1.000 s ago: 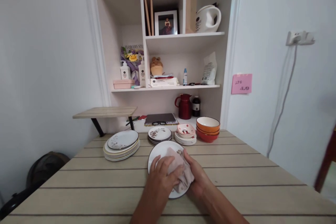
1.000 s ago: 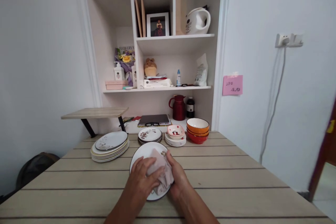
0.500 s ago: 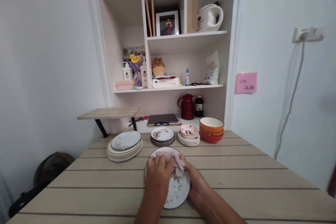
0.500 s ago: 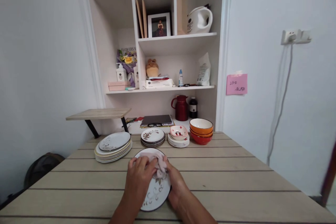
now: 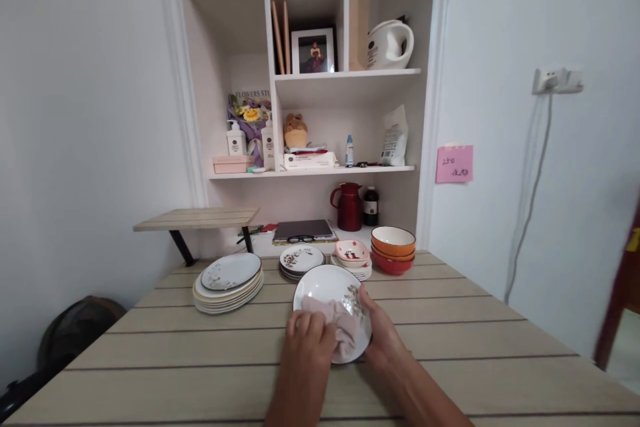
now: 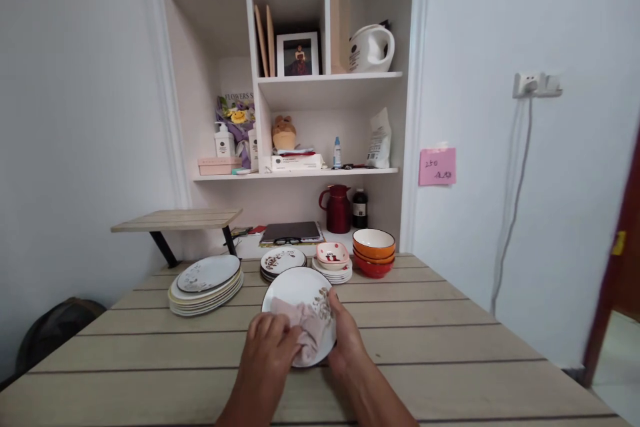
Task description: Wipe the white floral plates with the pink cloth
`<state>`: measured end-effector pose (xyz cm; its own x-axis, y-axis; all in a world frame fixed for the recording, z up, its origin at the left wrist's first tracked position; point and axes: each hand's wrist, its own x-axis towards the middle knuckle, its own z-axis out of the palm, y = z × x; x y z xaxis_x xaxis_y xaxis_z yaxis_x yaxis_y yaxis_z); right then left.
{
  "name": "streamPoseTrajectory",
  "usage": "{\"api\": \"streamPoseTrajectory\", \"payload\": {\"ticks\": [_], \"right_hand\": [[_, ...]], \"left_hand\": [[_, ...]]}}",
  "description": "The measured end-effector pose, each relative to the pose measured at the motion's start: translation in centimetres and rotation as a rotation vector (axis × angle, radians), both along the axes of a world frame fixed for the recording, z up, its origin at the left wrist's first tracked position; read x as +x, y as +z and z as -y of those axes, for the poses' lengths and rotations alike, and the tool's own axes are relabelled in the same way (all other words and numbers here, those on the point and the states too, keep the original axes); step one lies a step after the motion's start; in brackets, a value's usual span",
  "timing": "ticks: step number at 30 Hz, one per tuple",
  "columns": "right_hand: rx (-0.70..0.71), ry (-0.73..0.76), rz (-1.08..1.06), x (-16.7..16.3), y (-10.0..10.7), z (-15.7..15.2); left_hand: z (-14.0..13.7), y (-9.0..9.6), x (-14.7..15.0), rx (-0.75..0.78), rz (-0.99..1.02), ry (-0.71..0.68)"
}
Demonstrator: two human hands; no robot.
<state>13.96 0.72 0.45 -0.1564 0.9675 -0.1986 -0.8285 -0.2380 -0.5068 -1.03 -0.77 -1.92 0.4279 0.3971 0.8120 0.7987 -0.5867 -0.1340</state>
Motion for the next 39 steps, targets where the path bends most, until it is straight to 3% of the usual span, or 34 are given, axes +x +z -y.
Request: {"api": "streamPoseTrajectory", "payload": {"ticks": [4, 9, 13, 17, 23, 30, 35, 39], "right_hand": [[-0.001, 0.069, 0.058, -2.0, 0.1, 1.1], [-0.022, 0.095, 0.064, -3.9, -0.1, 1.7], [-0.046, 0.038, 0.063, -2.7, -0.1, 1.1], [-0.043, -0.088, 0.063, -0.4, 0.2, 0.3], [-0.024, -0.016, 0.047, -0.6, 0.2, 0.6], [-0.016, 0.082, 0.075, -4.2, -1.3, 1.3], [-0.050, 0.014, 0.088, -1.9, -1.0, 0.4], [-0.108, -0.116, 0.130, 0.4, -0.7, -0.2]], "left_hand": [[-0.2, 0.6, 0.3, 0.052, 0.018, -0.010], [-0.6, 2.0, -1.1, 0.003, 0.134, 0.245], [-0.6, 2.0, -2.0, -0.068, 0.112, 0.364], [-0.1, 0.8, -1.3, -0.098, 0.056, 0.260], [-0.2, -0.4, 0.1, -0.030, -0.009, -0.001], [-0.6, 0.9, -1.3, -0.068, 0.089, 0.139], [-0.4, 1.1, -1.8, -0.156, 0.102, 0.287], [-0.2, 0.4, -1.3, -0.236, 0.025, 0.196]]}}
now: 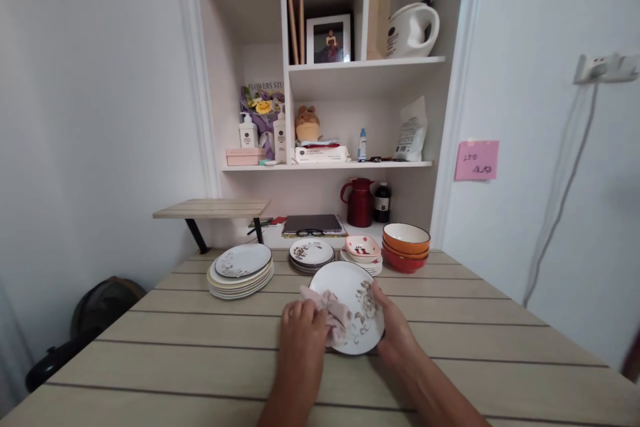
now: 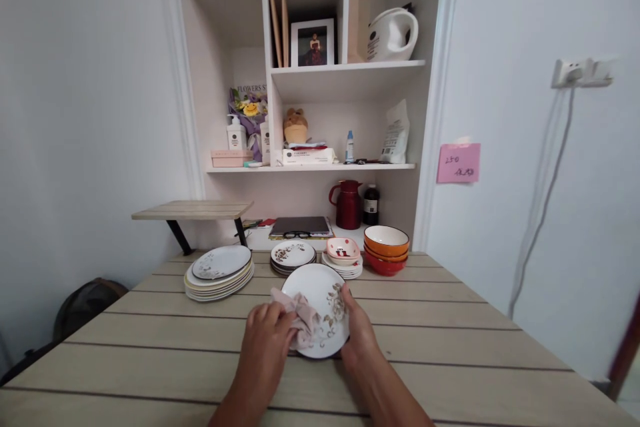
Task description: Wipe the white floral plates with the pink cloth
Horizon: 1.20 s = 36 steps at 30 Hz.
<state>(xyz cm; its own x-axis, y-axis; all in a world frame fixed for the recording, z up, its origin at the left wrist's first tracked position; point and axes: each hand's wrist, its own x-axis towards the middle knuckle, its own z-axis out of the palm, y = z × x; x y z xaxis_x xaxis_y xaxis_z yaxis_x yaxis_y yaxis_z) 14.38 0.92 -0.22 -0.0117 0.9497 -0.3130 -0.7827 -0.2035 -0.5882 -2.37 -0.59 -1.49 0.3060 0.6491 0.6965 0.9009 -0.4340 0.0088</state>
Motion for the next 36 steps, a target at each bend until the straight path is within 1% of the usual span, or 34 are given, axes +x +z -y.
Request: {"api": "streamPoseTrajectory", "payload": {"ticks": [3, 5, 8, 11, 15, 17, 18, 20, 23, 27, 30, 32, 33, 36], "right_hand": [[0.004, 0.041, -0.008, 0.0, -0.2, 0.1], [0.018, 0.099, -0.013, -0.9, -0.3, 0.4], [0.032, 0.165, 0.007, -2.8, -0.5, 1.1], [0.056, 0.190, -0.005, -4.1, -0.4, 1.7], [0.062, 0.231, -0.025, -4.1, -0.1, 1.8], [0.051, 0.189, -0.020, -3.4, 0.0, 1.5], [0.038, 0.154, -0.018, -3.0, 0.0, 1.3], [0.010, 0.092, -0.024, -2.3, -0.1, 0.9], [-0.002, 0.043, -0.040, -1.6, -0.1, 0.6], [0.016, 0.072, -0.051, -1.8, -0.3, 0.7], [0.015, 0.121, -0.039, -2.7, -0.6, 0.9], [0.008, 0.137, -0.022, -3.3, -0.8, 1.1], [0.009, 0.139, -0.019, -3.6, -0.9, 1.2], [0.027, 0.158, -0.030, -4.0, -0.8, 1.4]], "left_hand": [[0.1, -0.6, 0.5, 0.003, -0.020, -0.087], [0.1, -0.6, 0.7, 0.020, -0.019, -0.123], [0.0, -0.2, 0.4, 0.051, 0.006, -0.150], [-0.1, 0.6, -0.2, 0.068, 0.062, -0.083], [-0.4, 1.0, -1.2, 0.076, 0.129, 0.092], [-0.5, 0.9, -1.3, 0.053, 0.128, 0.138], [-0.5, 0.8, -1.3, 0.037, 0.116, 0.138], [-0.4, 0.5, -0.9, 0.012, 0.080, 0.092], [-0.1, -0.1, -0.1, 0.017, 0.025, -0.027], [0.1, -0.7, 0.8, 0.071, -0.053, -0.161], [0.1, -0.6, 1.0, 0.090, -0.054, -0.217], [0.1, -0.1, 0.7, 0.081, -0.011, -0.195], [0.0, 0.2, 0.5, 0.075, 0.017, -0.162], [-0.1, 1.0, -0.4, 0.079, 0.097, 0.015]]}}
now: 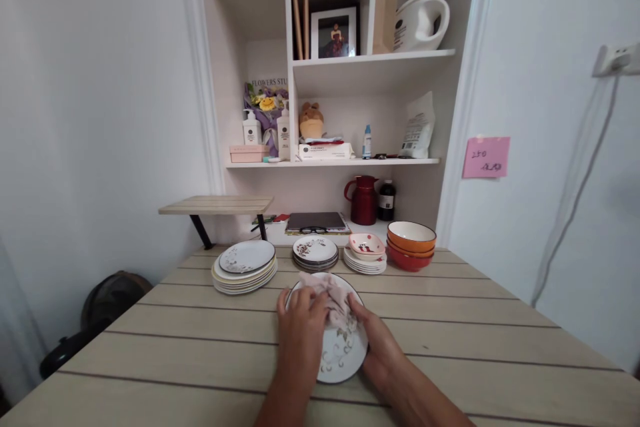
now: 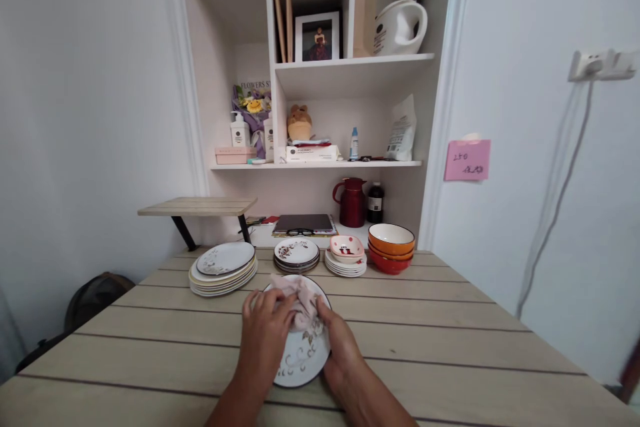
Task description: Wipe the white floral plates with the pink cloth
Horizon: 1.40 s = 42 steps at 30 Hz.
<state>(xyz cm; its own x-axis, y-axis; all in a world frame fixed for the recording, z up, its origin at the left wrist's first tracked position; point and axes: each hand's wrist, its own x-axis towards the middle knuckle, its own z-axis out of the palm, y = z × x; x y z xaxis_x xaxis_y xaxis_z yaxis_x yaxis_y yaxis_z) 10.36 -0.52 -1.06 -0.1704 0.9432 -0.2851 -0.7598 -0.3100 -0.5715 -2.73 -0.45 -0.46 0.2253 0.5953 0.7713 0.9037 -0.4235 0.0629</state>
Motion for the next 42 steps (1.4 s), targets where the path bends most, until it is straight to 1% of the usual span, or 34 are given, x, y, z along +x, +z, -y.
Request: {"api": "streamPoseTrajectory", "payload": {"ticks": [2, 4, 6, 9, 12, 14, 17, 20, 23, 25, 27, 30, 33, 37, 39, 42], "right_hand": [[0.001, 0.012, -0.007, 0.2, 0.1, -0.1], [-0.009, -0.028, -0.008, 0.9, 0.2, -0.3], [-0.011, -0.090, -0.014, 1.8, 0.5, -0.7], [0.004, -0.150, -0.020, 3.2, 0.9, -1.1], [0.043, -0.107, -0.037, 3.6, 1.1, -1.1], [0.061, -0.029, -0.048, 2.9, 1.0, -0.7], [0.032, 0.044, -0.023, 1.0, 0.6, 0.0], [0.022, 0.038, -0.033, -0.6, 0.5, 0.6], [0.030, 0.072, -0.037, -0.6, 0.8, 0.7], [0.009, 0.032, -0.009, 0.3, 1.1, 0.4], [-0.014, -0.049, 0.009, 1.6, 1.2, -0.1], [0.005, -0.110, -0.013, 3.0, 1.2, -0.7], [0.048, -0.084, -0.039, 3.3, 1.0, -0.8], [0.022, -0.012, -0.010, 1.6, 0.5, -0.2], [0.012, 0.013, 0.004, 0.6, 0.4, 0.2], [0.002, 0.036, 0.023, -0.5, 0.3, 0.6]], "left_hand": [[-0.1, 0.4, -0.5, -0.002, 0.019, 0.098], [0.0, 0.5, -0.8, -0.012, 0.003, 0.125], [0.3, 0.3, -0.7, -0.025, -0.033, 0.076], [0.8, -0.3, 0.2, -0.033, -0.068, -0.082], [1.3, -0.8, 1.1, -0.042, -0.077, -0.203], [1.3, -0.9, 1.4, -0.052, -0.076, -0.229], [0.9, -0.7, 1.1, -0.038, -0.051, -0.190], [0.4, -0.2, 0.3, -0.002, 0.014, -0.067], [0.1, 0.1, -0.5, -0.002, 0.061, 0.060], [0.1, 0.2, -0.7, -0.028, 0.051, 0.114], [0.2, 0.0, -0.6, -0.057, 0.015, 0.105], [0.5, -0.6, 0.1, -0.068, -0.039, 0.009], [0.5, -1.3, 0.9, -0.048, -0.045, -0.088], [0.5, -1.6, 1.4, -0.024, -0.048, -0.170], [0.4, -1.3, 1.2, -0.022, -0.036, -0.159], [0.3, -0.7, 0.4, -0.012, 0.015, -0.055]]}}
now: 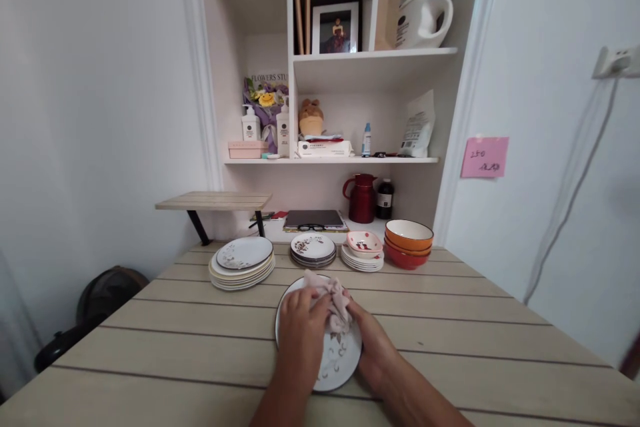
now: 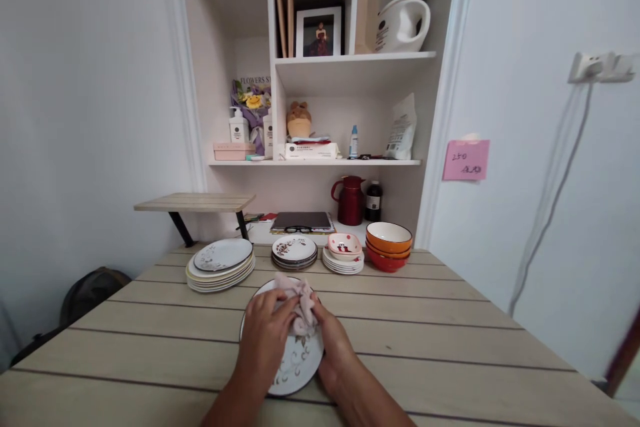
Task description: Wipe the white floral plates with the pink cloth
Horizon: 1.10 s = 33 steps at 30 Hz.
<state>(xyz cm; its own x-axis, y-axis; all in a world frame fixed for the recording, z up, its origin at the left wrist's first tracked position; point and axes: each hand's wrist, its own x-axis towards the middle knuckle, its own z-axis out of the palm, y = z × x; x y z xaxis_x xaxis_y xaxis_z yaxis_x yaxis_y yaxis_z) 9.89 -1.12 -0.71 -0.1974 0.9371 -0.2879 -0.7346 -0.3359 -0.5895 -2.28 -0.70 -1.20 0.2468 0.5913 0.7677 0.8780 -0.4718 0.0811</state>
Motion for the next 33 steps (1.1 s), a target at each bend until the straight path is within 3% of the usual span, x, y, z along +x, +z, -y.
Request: {"api": "streamPoseTrajectory", "payload": {"ticks": [4, 7, 13, 18, 20, 28, 33], "right_hand": [[-0.020, 0.034, 0.029, 0.2, 0.3, 0.1], [-0.032, -0.024, 0.029, 1.1, 0.6, -0.2], [0.002, -0.101, -0.011, 3.1, 1.1, -0.8], [0.006, -0.044, -0.016, 2.4, 0.8, -0.6], [-0.017, -0.009, -0.003, 1.6, 0.5, -0.4], [-0.041, -0.012, 0.024, 0.5, 0.3, -0.2], [-0.041, -0.112, 0.033, 2.4, 1.2, -0.5]], "left_hand": [[-0.2, 0.6, -1.1, 0.013, 0.031, 0.183], [-0.1, 0.7, -1.3, -0.012, 0.016, 0.227], [0.5, 0.2, -0.1, -0.014, -0.049, 0.064], [0.6, -0.5, 0.9, 0.029, -0.111, -0.117], [0.4, -0.6, 0.9, 0.049, -0.124, -0.131], [-0.4, 1.1, -1.2, -0.046, 0.000, 0.243], [-0.1, 0.5, -1.2, -0.010, -0.056, 0.167]]}}
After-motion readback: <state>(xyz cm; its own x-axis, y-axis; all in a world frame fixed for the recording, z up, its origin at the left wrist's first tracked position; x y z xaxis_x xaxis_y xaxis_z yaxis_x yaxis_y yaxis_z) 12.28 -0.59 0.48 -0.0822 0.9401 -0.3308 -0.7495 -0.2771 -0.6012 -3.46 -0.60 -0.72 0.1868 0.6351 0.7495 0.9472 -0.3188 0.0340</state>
